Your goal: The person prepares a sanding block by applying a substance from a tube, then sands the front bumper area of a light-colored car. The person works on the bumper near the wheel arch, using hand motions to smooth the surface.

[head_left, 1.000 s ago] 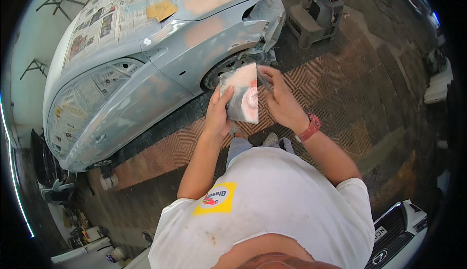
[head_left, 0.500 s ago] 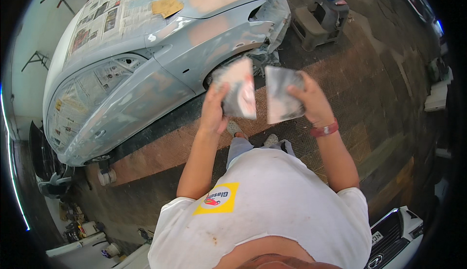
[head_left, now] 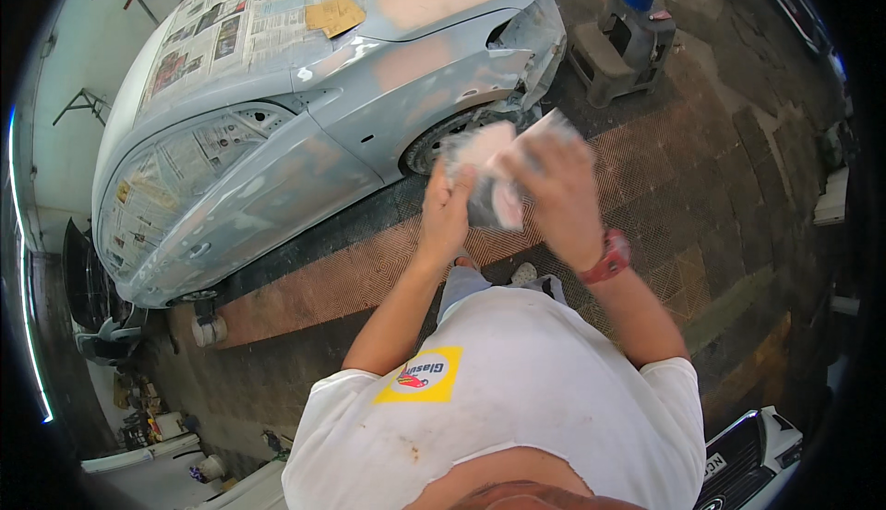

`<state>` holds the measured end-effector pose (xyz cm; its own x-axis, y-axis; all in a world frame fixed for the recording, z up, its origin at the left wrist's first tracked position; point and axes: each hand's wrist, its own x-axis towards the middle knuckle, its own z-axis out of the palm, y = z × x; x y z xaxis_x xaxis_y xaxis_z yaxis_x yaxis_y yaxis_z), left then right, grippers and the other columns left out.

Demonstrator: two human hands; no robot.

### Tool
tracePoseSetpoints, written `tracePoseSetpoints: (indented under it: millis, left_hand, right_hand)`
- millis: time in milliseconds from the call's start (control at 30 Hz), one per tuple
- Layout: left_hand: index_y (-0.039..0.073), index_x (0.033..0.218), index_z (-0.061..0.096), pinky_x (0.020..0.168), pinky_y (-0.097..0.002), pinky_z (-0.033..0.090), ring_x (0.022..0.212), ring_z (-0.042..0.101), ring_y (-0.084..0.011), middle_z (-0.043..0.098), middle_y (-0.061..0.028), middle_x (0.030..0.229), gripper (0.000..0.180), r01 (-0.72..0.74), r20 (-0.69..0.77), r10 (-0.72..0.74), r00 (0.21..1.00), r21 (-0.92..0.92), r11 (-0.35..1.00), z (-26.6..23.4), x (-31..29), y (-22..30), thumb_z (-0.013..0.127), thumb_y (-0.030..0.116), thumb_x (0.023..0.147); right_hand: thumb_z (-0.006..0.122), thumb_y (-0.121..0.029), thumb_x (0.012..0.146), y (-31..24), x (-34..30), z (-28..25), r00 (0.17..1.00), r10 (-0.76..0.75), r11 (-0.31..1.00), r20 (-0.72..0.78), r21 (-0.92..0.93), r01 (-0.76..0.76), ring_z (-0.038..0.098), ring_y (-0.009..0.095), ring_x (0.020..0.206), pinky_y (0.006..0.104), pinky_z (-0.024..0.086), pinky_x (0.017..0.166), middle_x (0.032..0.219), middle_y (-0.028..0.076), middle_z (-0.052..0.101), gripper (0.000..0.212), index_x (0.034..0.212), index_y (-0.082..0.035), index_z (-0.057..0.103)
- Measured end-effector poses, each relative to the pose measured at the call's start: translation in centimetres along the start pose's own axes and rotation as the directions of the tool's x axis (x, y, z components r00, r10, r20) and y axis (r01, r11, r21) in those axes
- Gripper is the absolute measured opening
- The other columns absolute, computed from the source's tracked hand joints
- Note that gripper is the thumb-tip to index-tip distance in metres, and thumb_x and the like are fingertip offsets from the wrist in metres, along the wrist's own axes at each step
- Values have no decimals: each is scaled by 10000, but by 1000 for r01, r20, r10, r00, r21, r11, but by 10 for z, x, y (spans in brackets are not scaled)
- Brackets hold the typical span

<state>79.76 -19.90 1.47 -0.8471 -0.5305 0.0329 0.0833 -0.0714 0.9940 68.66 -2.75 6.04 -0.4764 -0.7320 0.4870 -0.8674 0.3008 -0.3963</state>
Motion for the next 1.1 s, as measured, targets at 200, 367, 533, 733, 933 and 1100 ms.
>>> tracePoseSetpoints:
  millis: [200, 367, 533, 733, 933, 1100]
  left_hand:
    - [-1, 1440, 520, 1061, -340, 475, 1191, 619, -185, 654, -125, 1334, 398, -118, -373, 85, 924, -66, 991, -27, 9, -25, 545, 233, 1118]
    - [15, 1443, 515, 1043, -374, 521, 1210, 636, -217, 635, -125, 1354, 393, 43, -236, -145, 961, -388, 920, -24, 11, -5, 562, 210, 1105]
    - [17, 1473, 501, 1025, -370, 534, 1200, 637, -214, 630, -130, 1365, 434, 107, -164, -183, 969, -389, 915, -14, 6, -2, 580, 220, 1097]
    - [1, 1472, 498, 1063, -378, 495, 1211, 621, -205, 622, -131, 1392, 448, -9, -213, 1, 977, -38, 999, -24, 10, -11, 587, 232, 1099]
    - [0, 1458, 497, 1054, -377, 502, 1202, 623, -184, 636, -117, 1364, 416, 1, -266, -86, 960, -303, 953, -21, 14, -13, 570, 212, 1107]
    - [24, 1457, 511, 1062, -366, 491, 1209, 620, -172, 650, -99, 1344, 411, 58, -235, -175, 956, -434, 899, -15, 17, -2, 578, 224, 1105]
  right_hand:
    - [659, 21, 802, -2, -35, 22, 955, -88, 991, 282, -73, 113, 466, 340, 1436, 663, 207, 1234, 1406, 93, 591, 559, 1301, -223, 723]
    - [614, 141, 781, -32, -17, 5, 958, -284, 877, 48, 416, 240, 449, 409, 1456, 661, 332, 1201, 1511, 169, 489, 645, 1342, -173, 666]
    - [559, 114, 837, 30, -12, 46, 988, 21, 995, 152, 97, -36, 499, 454, 1383, 495, 461, 1126, 1537, 195, 438, 635, 1428, -114, 516]
    - [565, 61, 875, 12, 13, 5, 991, -104, 983, 84, -141, 115, 437, 451, 1457, 618, 361, 1178, 1481, 170, 503, 577, 1398, -177, 617]
    - [580, 93, 852, -15, 8, 4, 985, -2, 986, 170, 163, -26, 449, 500, 1424, 604, 377, 1173, 1511, 162, 474, 580, 1355, -187, 654]
    - [600, 117, 826, 19, -23, 50, 972, 99, 973, 213, 183, -140, 520, 443, 1357, 486, 442, 1134, 1475, 144, 496, 609, 1360, -172, 650]
